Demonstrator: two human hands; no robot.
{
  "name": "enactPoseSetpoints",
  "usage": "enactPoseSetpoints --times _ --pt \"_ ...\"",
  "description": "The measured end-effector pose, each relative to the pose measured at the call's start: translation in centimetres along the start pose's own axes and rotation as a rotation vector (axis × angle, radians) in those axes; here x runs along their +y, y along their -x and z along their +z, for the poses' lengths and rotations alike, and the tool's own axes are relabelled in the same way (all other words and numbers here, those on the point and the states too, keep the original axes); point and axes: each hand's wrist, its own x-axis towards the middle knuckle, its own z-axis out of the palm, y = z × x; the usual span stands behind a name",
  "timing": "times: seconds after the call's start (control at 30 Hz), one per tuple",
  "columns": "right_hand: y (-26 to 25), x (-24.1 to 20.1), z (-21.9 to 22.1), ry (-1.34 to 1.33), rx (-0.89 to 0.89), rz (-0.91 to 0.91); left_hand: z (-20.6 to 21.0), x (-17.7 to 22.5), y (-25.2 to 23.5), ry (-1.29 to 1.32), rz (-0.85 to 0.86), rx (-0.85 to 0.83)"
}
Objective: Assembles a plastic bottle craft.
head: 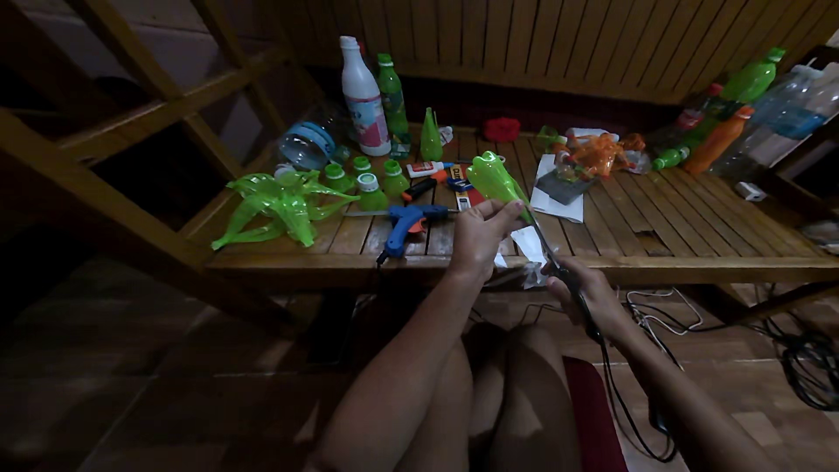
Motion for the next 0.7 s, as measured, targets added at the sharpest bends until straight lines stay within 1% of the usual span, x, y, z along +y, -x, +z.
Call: enactPoseSetpoints --times 0.23,0.4,0.47,0.53,0.57,0.63,0.7 --pt "0.0 0.0 0.1 0.022 0.007 0.004 0.0 0.0 0.0 0.016 -0.004 0.011" --pt "0.3 -0.2 -0.3 -0.06 -0.05 0.072 -0.4 0.2 -0.2 -0.023 -0.057 -0.03" --pt "0.5 -0.3 -1.4 -0.038 -0.028 0.107 -0.7 0.2 -0.5 -0.022 -0.083 -0.026" --pt "0.3 -0.1 -3.6 0.081 0.051 0.153 -0.9 0.2 -0.7 0.004 -0.104 -0.011" --pt "0.0 -0.1 -5.1 0.179 0.071 0.208 -0.9 0.2 -0.7 0.004 -0.109 -0.008" --pt "-1.0 0.6 -7.6 0.331 0.09 0.308 -1.0 0.2 -0.8 -0.012 -0.107 -0.006" --pt "-2.4 1.7 -9.4 0.489 0.086 0.346 -1.0 0.2 -0.9 -0.023 -0.091 -0.002"
